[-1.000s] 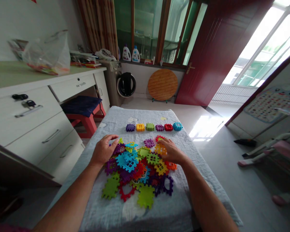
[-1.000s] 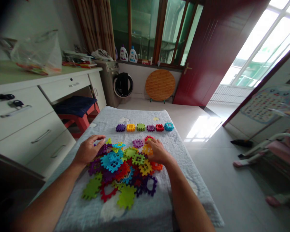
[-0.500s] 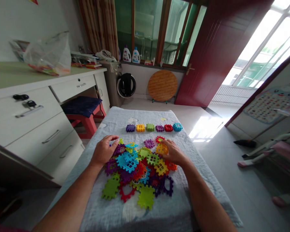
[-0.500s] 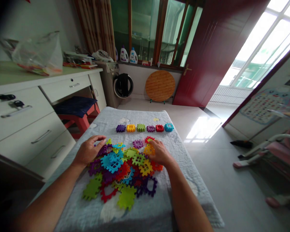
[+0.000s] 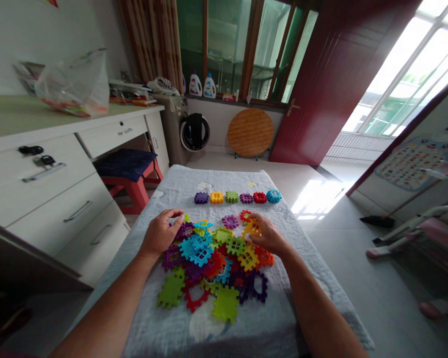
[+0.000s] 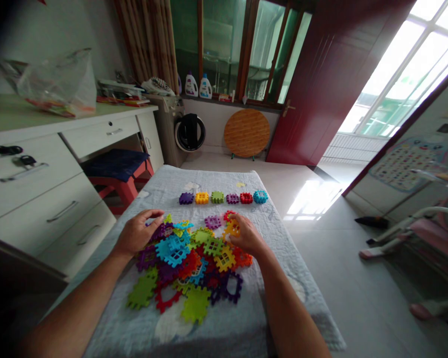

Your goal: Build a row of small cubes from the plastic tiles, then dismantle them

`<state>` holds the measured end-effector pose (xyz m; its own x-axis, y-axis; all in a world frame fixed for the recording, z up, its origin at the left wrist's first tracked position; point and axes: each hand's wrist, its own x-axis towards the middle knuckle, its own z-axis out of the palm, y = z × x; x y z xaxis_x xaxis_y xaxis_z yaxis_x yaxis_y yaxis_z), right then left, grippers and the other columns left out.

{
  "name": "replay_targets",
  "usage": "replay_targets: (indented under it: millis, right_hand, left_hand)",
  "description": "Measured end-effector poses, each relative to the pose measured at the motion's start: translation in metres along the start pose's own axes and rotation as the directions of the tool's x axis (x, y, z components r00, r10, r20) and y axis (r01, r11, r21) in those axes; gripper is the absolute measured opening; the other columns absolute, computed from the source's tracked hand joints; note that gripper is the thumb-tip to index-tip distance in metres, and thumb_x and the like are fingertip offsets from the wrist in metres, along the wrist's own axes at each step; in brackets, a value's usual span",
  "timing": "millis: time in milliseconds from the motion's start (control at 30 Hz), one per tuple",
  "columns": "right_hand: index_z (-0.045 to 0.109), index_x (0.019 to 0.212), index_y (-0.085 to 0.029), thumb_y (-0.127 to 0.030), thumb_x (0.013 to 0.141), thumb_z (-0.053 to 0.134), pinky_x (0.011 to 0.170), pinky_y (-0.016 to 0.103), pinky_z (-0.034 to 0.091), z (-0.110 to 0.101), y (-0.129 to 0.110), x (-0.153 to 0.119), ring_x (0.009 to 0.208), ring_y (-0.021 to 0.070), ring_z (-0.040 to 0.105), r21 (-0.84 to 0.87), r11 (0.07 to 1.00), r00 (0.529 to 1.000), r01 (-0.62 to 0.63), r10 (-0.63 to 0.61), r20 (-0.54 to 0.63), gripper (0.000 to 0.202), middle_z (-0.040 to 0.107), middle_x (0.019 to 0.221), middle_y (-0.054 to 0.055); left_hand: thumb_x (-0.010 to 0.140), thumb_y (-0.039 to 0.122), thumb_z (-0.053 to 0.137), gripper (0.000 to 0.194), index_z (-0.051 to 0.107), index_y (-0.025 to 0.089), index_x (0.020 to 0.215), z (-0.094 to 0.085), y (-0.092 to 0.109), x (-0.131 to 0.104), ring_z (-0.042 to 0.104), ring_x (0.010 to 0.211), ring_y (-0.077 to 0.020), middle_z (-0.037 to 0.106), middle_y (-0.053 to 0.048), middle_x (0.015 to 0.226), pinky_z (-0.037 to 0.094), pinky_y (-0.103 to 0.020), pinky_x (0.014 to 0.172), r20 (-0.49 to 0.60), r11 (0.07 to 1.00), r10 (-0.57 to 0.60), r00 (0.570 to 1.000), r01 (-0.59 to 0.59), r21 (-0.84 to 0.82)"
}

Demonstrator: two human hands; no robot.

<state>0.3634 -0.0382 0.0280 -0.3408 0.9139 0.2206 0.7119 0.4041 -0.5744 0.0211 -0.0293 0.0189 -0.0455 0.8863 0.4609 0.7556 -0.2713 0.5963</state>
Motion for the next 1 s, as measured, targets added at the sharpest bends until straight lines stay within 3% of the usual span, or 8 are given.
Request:
replay_targets:
  millis: [167, 233, 367, 400, 500, 567, 767, 1000]
  right_hand:
    - [0.049, 0.114, -0.022, -0.020, 0.069, 0.061, 0.068, 0.029, 0.045, -0.001, 0.003, 0.002, 0.069, 0.0151, 0.054, 0.092, 0.995, 0.999, -0.032, 0.036, -0.037, 0.047, 0.060, 0.082, -0.001]
    - [0.049, 0.115, -0.022, -0.022, 0.071, 0.060, 0.070, 0.030, 0.046, -0.003, 0.004, 0.003, 0.073, 0.0163, 0.055, 0.083, 0.995, 0.989, -0.047, 0.058, -0.138, 0.046, 0.060, 0.085, 0.000]
    - [0.049, 0.117, -0.023, -0.021, 0.074, 0.055, 0.087, 0.037, 0.045, -0.007, 0.004, 0.004, 0.097, 0.0221, 0.056, -0.023, 0.998, 0.912, -0.065, 0.050, -0.408, 0.044, 0.058, 0.109, 0.008]
    - [0.049, 0.118, -0.023, -0.019, 0.074, 0.054, 0.089, 0.037, 0.044, -0.007, 0.003, 0.004, 0.099, 0.0224, 0.055, -0.044, 0.998, 0.915, -0.050, 0.028, -0.402, 0.044, 0.057, 0.111, 0.008]
    - [0.049, 0.118, -0.022, -0.019, 0.072, 0.056, 0.085, 0.035, 0.046, -0.008, 0.001, 0.002, 0.089, 0.0201, 0.057, -0.045, 0.999, 0.976, 0.011, -0.021, -0.219, 0.046, 0.060, 0.102, 0.006]
    - [0.049, 0.118, -0.023, -0.022, 0.072, 0.059, 0.081, 0.034, 0.047, -0.009, 0.004, 0.002, 0.084, 0.0184, 0.057, 0.003, 1.000, 0.989, 0.012, -0.011, -0.148, 0.047, 0.061, 0.098, 0.004]
    - [0.056, 0.117, -0.022, -0.026, 0.072, 0.060, 0.093, 0.039, 0.042, -0.009, 0.019, 0.005, 0.102, 0.0230, 0.051, -0.048, 0.998, 0.965, -0.034, 0.021, -0.261, 0.046, 0.053, 0.108, 0.007]
    - [0.047, 0.132, -0.021, -0.022, 0.068, 0.064, 0.097, 0.042, 0.037, 0.005, 0.007, 0.006, 0.106, 0.0260, 0.047, -0.170, 0.985, 0.998, 0.026, -0.036, -0.051, 0.066, 0.055, 0.115, 0.008]
  left_hand:
    - [0.083, 0.044, 0.049, 0.032, 0.067, 0.020, 0.094, 0.000, 0.000, 0.000, 0.067, 0.095, -0.0218, 0.072, -0.006, 0.099, 0.049, -0.033, 0.092, 0.001, 1.000, -0.011, 1.000, 0.011, -0.005]
    - [0.083, 0.044, 0.049, 0.032, 0.067, 0.020, 0.094, 0.000, 0.001, 0.001, 0.066, 0.095, -0.0218, 0.072, -0.006, 0.098, 0.049, -0.033, 0.092, -0.001, 1.000, -0.014, 1.000, 0.014, -0.005]
    - [0.084, 0.043, 0.049, 0.032, 0.067, 0.019, 0.094, -0.002, 0.003, 0.000, 0.067, 0.094, -0.0216, 0.072, -0.006, 0.098, 0.049, -0.033, 0.092, 0.003, 1.000, -0.014, 1.000, 0.014, -0.008]
    - [0.084, 0.043, 0.049, 0.032, 0.067, 0.019, 0.094, -0.002, 0.003, 0.000, 0.067, 0.094, -0.0216, 0.072, -0.006, 0.098, 0.049, -0.032, 0.092, 0.005, 1.000, -0.012, 1.000, 0.012, -0.009]
    - [0.083, 0.043, 0.049, 0.031, 0.067, 0.019, 0.094, -0.002, 0.003, 0.000, 0.067, 0.093, -0.0214, 0.072, -0.006, 0.097, 0.050, -0.032, 0.091, 0.003, 1.000, -0.009, 1.000, 0.009, -0.008]
    - [0.083, 0.043, 0.049, 0.031, 0.067, 0.020, 0.093, -0.002, 0.003, 0.000, 0.067, 0.093, -0.0214, 0.073, -0.006, 0.097, 0.050, -0.032, 0.091, -0.002, 1.000, -0.013, 1.000, 0.013, -0.006]
    - [0.083, 0.045, 0.049, 0.033, 0.067, 0.019, 0.093, -0.003, 0.005, 0.001, 0.067, 0.091, -0.0214, 0.072, -0.006, 0.097, 0.051, -0.032, 0.090, -0.005, 1.000, -0.015, 1.000, 0.015, -0.005]
    - [0.082, 0.043, 0.049, 0.031, 0.067, 0.020, 0.092, -0.003, 0.006, 0.001, 0.068, 0.090, -0.0215, 0.073, -0.005, 0.095, 0.051, -0.032, 0.089, -0.020, 1.000, -0.006, 1.000, 0.006, -0.001]
